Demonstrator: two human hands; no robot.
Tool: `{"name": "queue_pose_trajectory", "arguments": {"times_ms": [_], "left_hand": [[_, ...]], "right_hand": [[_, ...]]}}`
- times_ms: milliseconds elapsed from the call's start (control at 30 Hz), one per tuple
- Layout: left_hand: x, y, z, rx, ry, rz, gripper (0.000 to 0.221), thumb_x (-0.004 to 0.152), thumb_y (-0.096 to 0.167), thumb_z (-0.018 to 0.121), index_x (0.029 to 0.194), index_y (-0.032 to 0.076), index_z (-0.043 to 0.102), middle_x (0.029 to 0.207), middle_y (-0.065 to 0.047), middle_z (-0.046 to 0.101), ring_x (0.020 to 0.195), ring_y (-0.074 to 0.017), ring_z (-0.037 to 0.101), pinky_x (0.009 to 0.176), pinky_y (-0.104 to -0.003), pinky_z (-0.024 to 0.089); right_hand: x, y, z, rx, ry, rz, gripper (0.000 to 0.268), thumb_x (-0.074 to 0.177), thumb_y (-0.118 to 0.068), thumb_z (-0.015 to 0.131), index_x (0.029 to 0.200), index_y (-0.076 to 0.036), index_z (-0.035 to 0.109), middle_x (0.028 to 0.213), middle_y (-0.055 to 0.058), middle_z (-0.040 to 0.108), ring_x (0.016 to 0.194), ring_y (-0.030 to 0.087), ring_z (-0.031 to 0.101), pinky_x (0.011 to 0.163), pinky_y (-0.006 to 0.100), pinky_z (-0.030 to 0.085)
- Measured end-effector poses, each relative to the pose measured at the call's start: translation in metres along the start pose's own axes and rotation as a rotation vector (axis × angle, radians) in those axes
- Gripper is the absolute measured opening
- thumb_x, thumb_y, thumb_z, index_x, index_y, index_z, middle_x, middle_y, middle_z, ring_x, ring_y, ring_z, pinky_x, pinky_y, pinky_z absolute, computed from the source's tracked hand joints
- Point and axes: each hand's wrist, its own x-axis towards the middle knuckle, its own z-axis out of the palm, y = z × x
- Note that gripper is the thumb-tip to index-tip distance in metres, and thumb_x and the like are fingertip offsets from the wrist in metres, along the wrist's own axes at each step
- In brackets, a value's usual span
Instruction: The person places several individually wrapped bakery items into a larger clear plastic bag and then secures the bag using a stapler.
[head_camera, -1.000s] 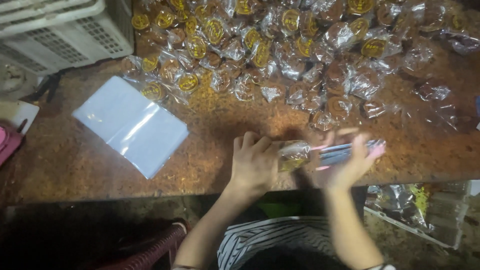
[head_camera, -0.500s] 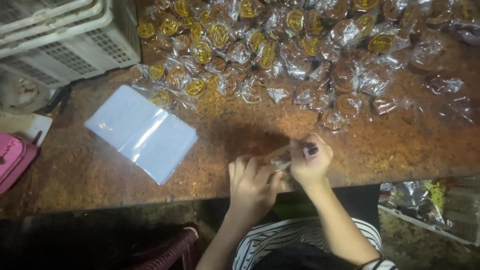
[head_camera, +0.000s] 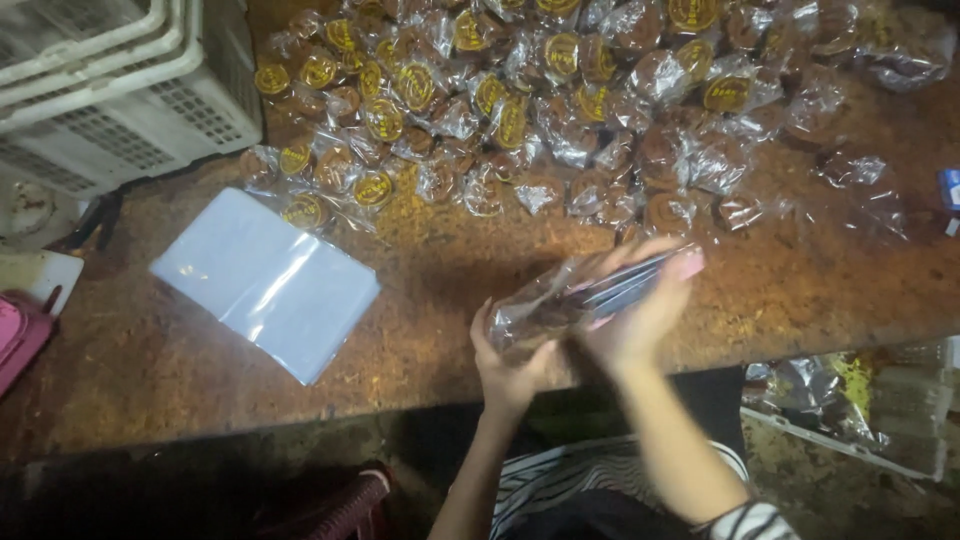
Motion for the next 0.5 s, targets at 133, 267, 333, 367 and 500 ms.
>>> {"name": "queue_pose_trajectory", "arguments": {"times_ms": [133,267,333,367,500], "left_hand": [[0.009,-0.084,0.003,0.018,0.145,-0.021,0.088,0.069,0.016,0.092,0.14,0.0,0.043,0.122,-0.017,0.066,0.111,-0.0263,0.069,0.099,-0.036,0.057],[0.033,-0.052,-0.009,-0.195,0.4,-0.282,0.087,0.078,0.023,0.081,0.152,0.003,0.039,0.15,-0.015,0.053,0.135,-0.021,0.053,0.118,-0.032,0.036],[0.029,0.009,-0.02,-0.263,0.403,-0.399,0.081,0.082,0.024,0.074,0.153,0.005,0.039,0.149,-0.014,0.055,0.135,-0.0249,0.055,0.116,-0.037,0.04],[0.027,0.04,-0.029,-0.322,0.41,-0.512,0.076,0.086,0.024,0.068,0.154,0.008,0.038,0.149,-0.013,0.056,0.134,-0.0289,0.058,0.115,-0.041,0.045],[0.01,0.08,-0.031,-0.38,0.346,-0.611,0.058,0.09,0.022,0.062,0.146,0.009,0.052,0.131,-0.014,0.067,0.113,-0.0293,0.068,0.094,-0.041,0.057]], "right_hand": [[0.022,-0.002,-0.049,-0.472,-0.53,0.269,0.024,0.104,-0.032,0.045,0.095,-0.012,0.055,0.089,0.011,0.063,0.088,0.027,0.063,0.09,0.05,0.049],[0.005,0.047,-0.082,-1.396,-1.005,-0.105,0.06,0.096,-0.059,0.043,0.149,-0.031,0.046,0.128,0.012,0.059,0.115,0.033,0.055,0.095,0.064,0.04],[0.013,0.061,-0.082,-1.345,-0.929,-0.171,0.059,0.099,-0.057,0.037,0.146,-0.024,0.049,0.131,0.015,0.057,0.123,0.037,0.05,0.1,0.065,0.037],[0.013,0.069,-0.081,-1.283,-0.852,-0.233,0.06,0.102,-0.056,0.032,0.144,-0.018,0.052,0.134,0.017,0.056,0.13,0.04,0.046,0.105,0.065,0.034],[-0.027,0.072,-0.079,-0.48,-0.666,-0.17,0.038,0.107,-0.029,0.041,0.135,-0.007,0.055,0.117,0.01,0.059,0.111,0.025,0.054,0.101,0.044,0.044]]}}
